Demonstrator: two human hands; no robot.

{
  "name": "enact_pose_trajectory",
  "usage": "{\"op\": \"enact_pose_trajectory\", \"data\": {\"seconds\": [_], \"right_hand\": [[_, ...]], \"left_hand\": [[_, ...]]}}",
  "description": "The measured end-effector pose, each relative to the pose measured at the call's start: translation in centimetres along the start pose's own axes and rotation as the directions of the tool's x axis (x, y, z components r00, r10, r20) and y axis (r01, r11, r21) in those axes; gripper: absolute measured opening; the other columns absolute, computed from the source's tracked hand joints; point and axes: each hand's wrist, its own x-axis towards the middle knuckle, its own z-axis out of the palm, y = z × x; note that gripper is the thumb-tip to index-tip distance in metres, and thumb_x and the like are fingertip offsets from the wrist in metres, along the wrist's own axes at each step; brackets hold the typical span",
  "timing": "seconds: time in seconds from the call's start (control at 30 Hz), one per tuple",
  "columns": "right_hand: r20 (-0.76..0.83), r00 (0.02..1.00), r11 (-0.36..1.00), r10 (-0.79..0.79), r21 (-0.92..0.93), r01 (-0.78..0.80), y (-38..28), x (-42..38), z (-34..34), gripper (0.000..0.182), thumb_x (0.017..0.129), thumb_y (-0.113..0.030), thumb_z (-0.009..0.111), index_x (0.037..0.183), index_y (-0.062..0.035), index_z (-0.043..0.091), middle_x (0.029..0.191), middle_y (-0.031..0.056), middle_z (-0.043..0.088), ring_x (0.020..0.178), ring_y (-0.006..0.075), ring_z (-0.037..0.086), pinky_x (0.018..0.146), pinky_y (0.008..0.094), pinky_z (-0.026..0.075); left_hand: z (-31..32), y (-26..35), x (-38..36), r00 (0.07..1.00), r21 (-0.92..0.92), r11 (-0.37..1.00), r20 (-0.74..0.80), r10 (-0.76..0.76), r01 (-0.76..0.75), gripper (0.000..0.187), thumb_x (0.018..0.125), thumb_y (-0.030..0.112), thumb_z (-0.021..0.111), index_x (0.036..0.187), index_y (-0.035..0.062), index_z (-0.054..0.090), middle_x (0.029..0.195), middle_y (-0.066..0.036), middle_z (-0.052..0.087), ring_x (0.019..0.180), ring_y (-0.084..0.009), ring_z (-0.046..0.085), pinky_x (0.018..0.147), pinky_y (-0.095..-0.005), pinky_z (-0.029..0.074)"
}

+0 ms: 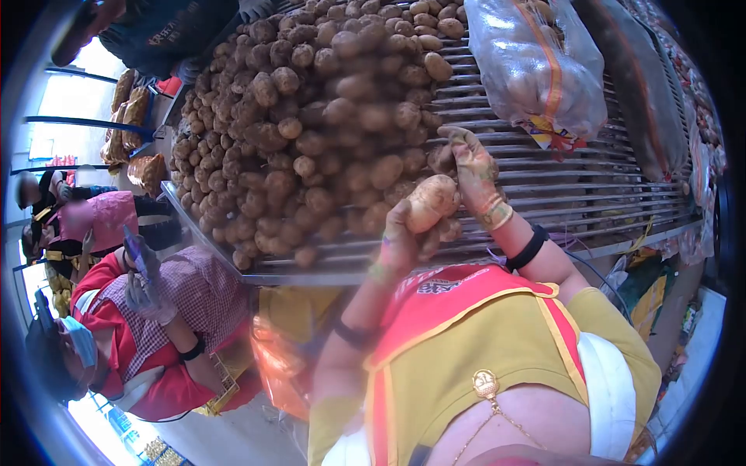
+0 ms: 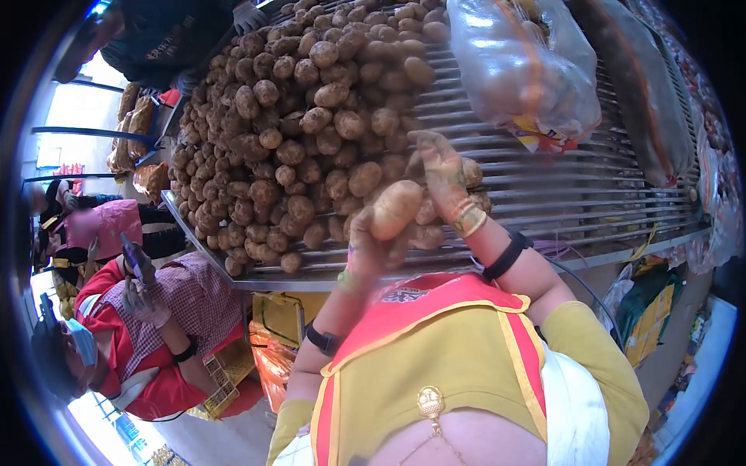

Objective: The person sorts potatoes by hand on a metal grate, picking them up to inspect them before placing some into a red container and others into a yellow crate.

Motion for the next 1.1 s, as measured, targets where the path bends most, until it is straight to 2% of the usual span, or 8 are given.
{"op": "enact_pose_trajectory", "data": {"seconds": [0.17, 0.37, 0.5, 0.63, 0.73, 0.93, 1.03, 1.1], "right_hand": [[0.282, 0.825, 0.636, -0.49, -0.532, 0.56, -0.7, -2.4, 1.2, 0.033, 0.093, -0.023, 0.065, 0.12, -0.0034, 0.063, 0.091, 0.0053, 0.067, 0.085, 0.0245, 0.066, 0.077, 0.0358, 0.052], [0.429, 0.858, 0.659, -0.282, -0.564, 0.498, 1.6, -2.1, -0.4, 0.028, 0.093, -0.021, 0.061, 0.113, -0.0039, 0.068, 0.096, 0.0164, 0.07, 0.089, 0.0278, 0.069, 0.082, 0.0351, 0.053], [0.317, 0.948, 0.892, 0.013, -0.431, 0.132, 0.1, -0.2, 0.1, 0.034, 0.099, -0.029, 0.054, 0.114, -0.0014, 0.067, 0.101, 0.015, 0.072, 0.093, 0.0265, 0.07, 0.083, 0.0362, 0.054], [0.124, 0.9, 0.635, -0.417, -0.669, 0.386, -1.0, 11.9, -1.4, 0.042, 0.098, -0.032, 0.057, 0.13, -0.004, 0.057, 0.126, 0.0189, 0.062, 0.117, 0.0309, 0.059, 0.1, 0.04, 0.046], [0.095, 0.871, 0.175, -0.482, -0.964, 0.202, 3.0, 21.7, -5.1, 0.078, 0.087, -0.038, 0.071, 0.151, -0.0109, 0.035, 0.147, 0.0266, 0.037, 0.136, 0.0399, 0.038, 0.116, 0.0434, 0.031], [0.001, 0.996, 0.955, -0.089, -0.286, 0.085, 4.9, 19.7, -6.2, 0.064, 0.091, -0.044, 0.068, 0.138, -0.0065, 0.046, 0.13, 0.0153, 0.058, 0.123, 0.0334, 0.055, 0.106, 0.0425, 0.043], [0.369, 0.913, 0.849, 0.176, 0.413, -0.331, 1.8, 12.7, -4.9, 0.068, 0.092, -0.048, 0.065, 0.14, -0.0048, 0.045, 0.134, 0.0156, 0.056, 0.124, 0.0307, 0.056, 0.106, 0.0438, 0.046], [0.426, 0.883, 0.785, 0.199, 0.47, -0.404, -1.1, 8.6, -2.6, 0.068, 0.095, -0.043, 0.062, 0.147, -0.0064, 0.037, 0.139, 0.0177, 0.052, 0.129, 0.0322, 0.051, 0.107, 0.0473, 0.045]], "left_hand": [[-1.4, -1.5, 0.9, 0.771, 0.205, 0.979, -0.624, 0.128, 0.003, 0.066, 0.099, 0.056, 0.041, 0.13, 0.0001, 0.054, 0.114, -0.013, 0.064, 0.101, -0.0191, 0.063, 0.087, -0.0344, 0.053], [-2.5, -0.2, 1.2, 0.889, 0.619, 0.733, -0.455, 0.041, 0.283, 0.058, 0.101, 0.049, 0.05, 0.136, 0.003, 0.048, 0.124, -0.007, 0.058, 0.113, -0.0155, 0.056, 0.099, -0.0319, 0.044], [-1.0, 0.6, 1.9, 0.891, 0.546, 0.801, -0.453, 0.038, 0.244, 0.058, 0.098, 0.046, 0.057, 0.137, 0.0043, 0.045, 0.122, -0.005, 0.056, 0.107, -0.0144, 0.056, 0.093, -0.0288, 0.046], [1.9, 3.2, 2.6, 0.859, 0.258, 0.926, -0.499, -0.117, 0.276, 0.061, 0.094, 0.044, 0.062, 0.139, 0.0072, 0.045, 0.119, -0.001, 0.056, 0.1, -0.012, 0.055, 0.084, -0.0276, 0.048], [1.2, 3.0, 2.4, 0.834, 0.185, 0.956, -0.544, -0.093, 0.228, 0.056, 0.094, 0.044, 0.061, 0.135, 0.0088, 0.047, 0.114, -0.001, 0.057, 0.095, -0.0125, 0.056, 0.082, -0.0285, 0.048], [-2.9, 2.9, 1.2, 0.756, -0.056, 0.996, -0.649, -0.089, 0.069, 0.033, 0.099, 0.04, 0.055, 0.105, 0.0074, 0.059, 0.094, -0.007, 0.063, 0.083, -0.02, 0.063, 0.075, -0.0343, 0.053], [-2.1, 4.3, 2.2, 0.749, -0.269, 0.958, -0.614, -0.248, 0.097, 0.035, 0.1, 0.042, 0.053, 0.091, 0.0089, 0.061, 0.081, -0.007, 0.063, 0.07, -0.02, 0.062, 0.067, -0.0341, 0.053], [-3.0, 4.4, 3.2, 0.749, -0.27, 0.944, -0.58, -0.319, 0.193, 0.037, 0.102, 0.041, 0.049, 0.1, 0.007, 0.062, 0.085, -0.01, 0.065, 0.067, -0.0193, 0.062, 0.061, -0.0353, 0.054]]}}
